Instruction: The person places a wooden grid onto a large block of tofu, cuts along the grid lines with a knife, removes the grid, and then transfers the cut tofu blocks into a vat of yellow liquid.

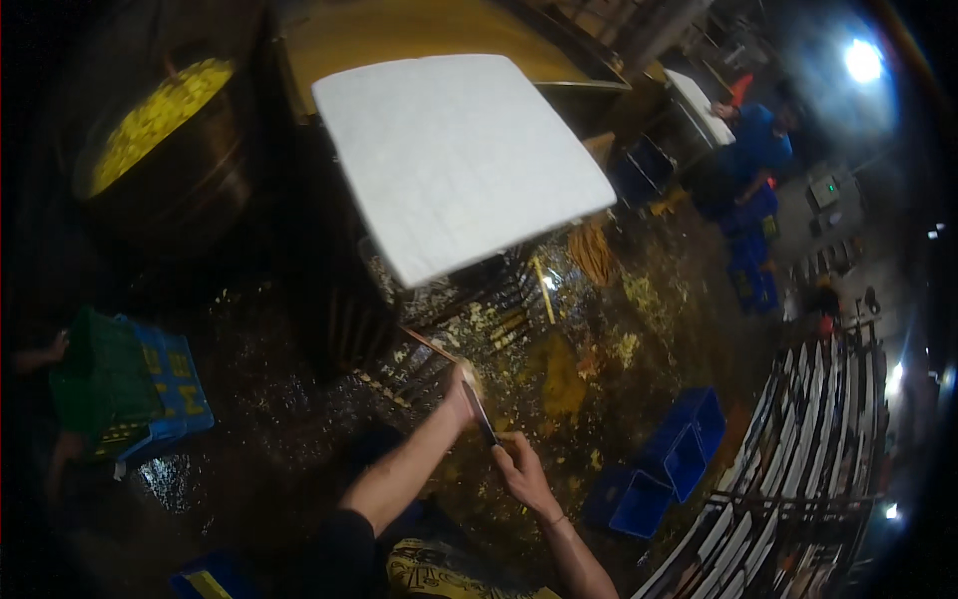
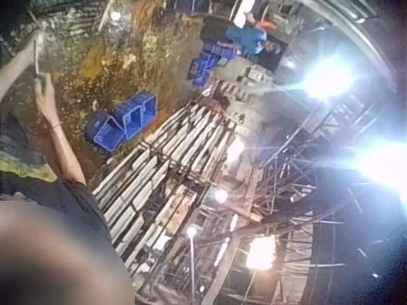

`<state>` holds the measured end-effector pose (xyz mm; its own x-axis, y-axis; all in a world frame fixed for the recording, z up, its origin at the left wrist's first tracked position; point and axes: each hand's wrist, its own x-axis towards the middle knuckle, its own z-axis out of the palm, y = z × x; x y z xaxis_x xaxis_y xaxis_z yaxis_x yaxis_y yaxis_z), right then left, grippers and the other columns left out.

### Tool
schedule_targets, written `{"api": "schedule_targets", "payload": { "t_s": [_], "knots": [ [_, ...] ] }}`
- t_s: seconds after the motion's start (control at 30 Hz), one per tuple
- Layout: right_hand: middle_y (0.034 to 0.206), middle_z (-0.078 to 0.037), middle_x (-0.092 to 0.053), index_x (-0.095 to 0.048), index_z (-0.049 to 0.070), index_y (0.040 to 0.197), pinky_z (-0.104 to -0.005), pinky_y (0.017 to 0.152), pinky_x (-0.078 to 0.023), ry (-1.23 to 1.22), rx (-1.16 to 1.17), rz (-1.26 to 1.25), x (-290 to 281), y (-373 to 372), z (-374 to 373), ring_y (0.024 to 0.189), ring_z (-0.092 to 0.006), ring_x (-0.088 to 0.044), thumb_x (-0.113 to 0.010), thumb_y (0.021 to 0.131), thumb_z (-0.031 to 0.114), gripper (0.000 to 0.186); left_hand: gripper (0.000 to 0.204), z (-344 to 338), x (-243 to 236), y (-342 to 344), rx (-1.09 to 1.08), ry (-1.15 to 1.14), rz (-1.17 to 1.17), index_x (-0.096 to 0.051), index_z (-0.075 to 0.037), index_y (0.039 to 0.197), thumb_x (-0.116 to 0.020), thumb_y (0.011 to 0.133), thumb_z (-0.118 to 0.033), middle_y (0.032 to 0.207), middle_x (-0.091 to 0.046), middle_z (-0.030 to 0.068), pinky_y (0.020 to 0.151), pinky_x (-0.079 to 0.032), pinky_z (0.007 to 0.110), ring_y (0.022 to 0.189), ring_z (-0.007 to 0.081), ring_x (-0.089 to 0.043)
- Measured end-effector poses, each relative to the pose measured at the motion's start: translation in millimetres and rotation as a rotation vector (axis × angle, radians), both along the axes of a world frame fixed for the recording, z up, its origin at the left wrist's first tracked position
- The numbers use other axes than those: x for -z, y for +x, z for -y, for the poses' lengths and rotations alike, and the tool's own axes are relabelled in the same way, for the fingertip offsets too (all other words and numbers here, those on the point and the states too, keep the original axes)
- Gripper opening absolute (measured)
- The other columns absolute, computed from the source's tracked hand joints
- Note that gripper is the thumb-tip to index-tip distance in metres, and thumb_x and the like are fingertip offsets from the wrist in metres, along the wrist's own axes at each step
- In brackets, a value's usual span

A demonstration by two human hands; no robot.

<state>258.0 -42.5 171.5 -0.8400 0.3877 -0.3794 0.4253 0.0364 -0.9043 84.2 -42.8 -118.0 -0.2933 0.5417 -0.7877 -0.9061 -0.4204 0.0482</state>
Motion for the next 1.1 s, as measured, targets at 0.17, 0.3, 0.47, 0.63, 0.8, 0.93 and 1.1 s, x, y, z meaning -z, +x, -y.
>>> {"api": "schedule_targets", "payload": {
  "t_s": [0.17, 0.3, 0.47, 0.63, 0.8, 0.93, 1.1],
  "knots": [
    [0.091, 0.001, -0.056, -0.053, 0.001, 0.117, -0.0224, 0.071, -0.042, 0.193, 0.337, 0.040, -44.7, 82.0, -95.7, 0.081, -0.0053, -0.048, -0.055, 0.097, 0.007, 0.021, 0.082, -98.9, -85.8, -63.7, 0.486, -0.508, -0.473, -0.037, -0.002, 0.143, -0.036, 0.091, -0.066, 0.145, -0.037, 0.0236, 0.101, -0.039, 0.054, 0.130, 0.0413, -0.039],
    [0.119, -0.017, -0.059, -0.051, 0.000, 0.129, -0.0337, 0.097, -0.043, 0.154, 0.426, 0.200, -35.0, 114.0, -174.8, 0.114, -0.0224, -0.054, -0.059, 0.096, 0.022, 0.040, 0.086, -79.3, -11.3, -54.3, 1.454, -1.073, -1.518, -0.019, -0.015, 0.153, -0.071, 0.085, -0.016, 0.159, -0.014, 0.0151, 0.117, -0.016, 0.059, 0.146, 0.0361, -0.015],
    [0.101, -0.001, -0.055, -0.053, 0.000, 0.119, -0.0269, 0.083, -0.042, 0.319, 0.316, 0.300, 58.1, 147.6, -259.1, 0.097, -0.0107, -0.048, -0.056, 0.098, 0.011, 0.024, 0.058, -45.2, 76.4, -60.6, 2.140, -1.011, -1.940, -0.052, -0.016, 0.135, -0.072, 0.081, -0.020, 0.145, -0.044, 0.0129, 0.114, -0.021, 0.057, 0.136, 0.0316, -0.036],
    [0.085, -0.010, -0.063, -0.056, 0.002, 0.117, -0.0345, 0.074, -0.049, 0.374, 0.051, 0.277, 121.2, 121.6, -297.6, 0.080, -0.0170, -0.059, -0.063, 0.088, 0.012, 0.031, 0.042, -30.1, 34.1, -21.0, 1.896, -0.622, -1.975, -0.062, -0.014, 0.116, -0.069, 0.075, -0.017, 0.113, -0.063, 0.0105, 0.098, -0.036, 0.050, 0.113, 0.0305, -0.054],
    [0.118, -0.019, -0.064, -0.055, 0.007, 0.132, -0.0404, 0.086, -0.049, 0.308, -0.251, -0.022, 142.6, 64.0, -332.7, 0.104, -0.0279, -0.065, -0.069, 0.089, 0.019, 0.047, 0.035, -29.8, -139.2, -0.4, 1.341, -0.730, -2.168, -0.062, -0.007, 0.112, -0.064, 0.077, -0.007, 0.102, -0.065, 0.0122, 0.095, -0.040, 0.039, 0.099, 0.0318, -0.059],
    [0.110, -0.019, -0.062, -0.054, 0.008, 0.131, -0.0413, 0.085, -0.049, 0.566, -0.384, -0.377, 118.8, 32.1, -368.3, 0.103, -0.0331, -0.062, -0.068, 0.087, 0.012, 0.046, 0.032, -45.0, -305.5, 10.9, 1.093, -0.835, -1.920, -0.064, -0.004, 0.106, -0.066, 0.074, 0.000, 0.106, -0.065, 0.0135, 0.088, -0.045, 0.040, 0.098, 0.0329, -0.060],
    [0.083, -0.015, -0.059, -0.058, 0.002, 0.100, -0.0381, 0.065, -0.047, 0.461, -0.375, -0.457, 17.5, 23.6, -425.5, 0.075, -0.0285, -0.061, -0.068, 0.079, 0.002, 0.024, 0.032, -61.1, -398.5, 56.2, 0.353, -1.246, -1.935, -0.063, 0.000, 0.106, -0.070, 0.074, 0.001, 0.109, -0.063, 0.0156, 0.089, -0.047, 0.040, 0.101, 0.0319, -0.059]
  ]
}}
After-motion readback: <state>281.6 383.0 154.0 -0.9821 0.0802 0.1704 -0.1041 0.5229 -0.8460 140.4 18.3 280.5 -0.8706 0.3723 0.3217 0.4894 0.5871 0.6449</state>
